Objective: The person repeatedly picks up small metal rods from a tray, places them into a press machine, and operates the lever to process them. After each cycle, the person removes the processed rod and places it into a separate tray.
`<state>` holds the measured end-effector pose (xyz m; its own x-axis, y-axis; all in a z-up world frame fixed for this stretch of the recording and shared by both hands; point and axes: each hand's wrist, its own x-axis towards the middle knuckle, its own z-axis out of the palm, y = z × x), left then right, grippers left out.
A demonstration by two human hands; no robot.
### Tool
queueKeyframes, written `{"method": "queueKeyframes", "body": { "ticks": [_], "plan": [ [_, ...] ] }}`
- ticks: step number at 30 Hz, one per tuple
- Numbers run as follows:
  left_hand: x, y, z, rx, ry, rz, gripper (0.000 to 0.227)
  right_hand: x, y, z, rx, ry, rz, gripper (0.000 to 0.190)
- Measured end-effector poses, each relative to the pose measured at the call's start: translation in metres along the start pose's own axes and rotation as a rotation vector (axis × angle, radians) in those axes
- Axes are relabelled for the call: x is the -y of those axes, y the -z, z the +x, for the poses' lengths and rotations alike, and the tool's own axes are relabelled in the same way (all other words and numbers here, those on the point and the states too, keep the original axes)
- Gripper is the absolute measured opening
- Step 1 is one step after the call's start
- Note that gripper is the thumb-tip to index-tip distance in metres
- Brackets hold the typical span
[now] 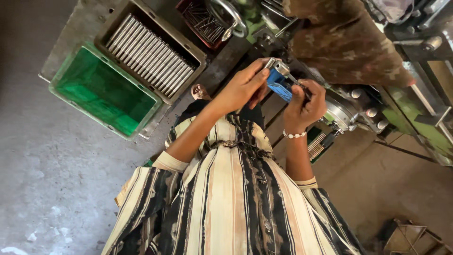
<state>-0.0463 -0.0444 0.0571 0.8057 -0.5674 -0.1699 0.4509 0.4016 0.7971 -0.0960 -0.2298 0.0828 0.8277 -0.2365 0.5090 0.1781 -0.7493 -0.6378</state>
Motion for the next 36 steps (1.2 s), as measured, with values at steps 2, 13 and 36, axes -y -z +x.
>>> {"method": "queueKeyframes", "body": {
  "ticks": [2, 13, 36],
  "plan": [
    [-0.006, 0.0, 0.002, 0.083, 0.053, -0.116, 0.047, -0.005, 0.003, 0.002, -0.016, 0.056, -0.035, 0.029],
    [-0.011, -0.032, 0.018, 0.12, 0.037, -0.116, 0.064, -0.014, 0.023, 0.023, 0.046, 0.3, -0.096, 0.026],
    [0.0, -0.066, 0.102, 0.333, 0.578, -0.091, 0.061, -0.051, 0.11, 0.124, 0.382, 1.019, -0.27, 0.032]
  ]
}}
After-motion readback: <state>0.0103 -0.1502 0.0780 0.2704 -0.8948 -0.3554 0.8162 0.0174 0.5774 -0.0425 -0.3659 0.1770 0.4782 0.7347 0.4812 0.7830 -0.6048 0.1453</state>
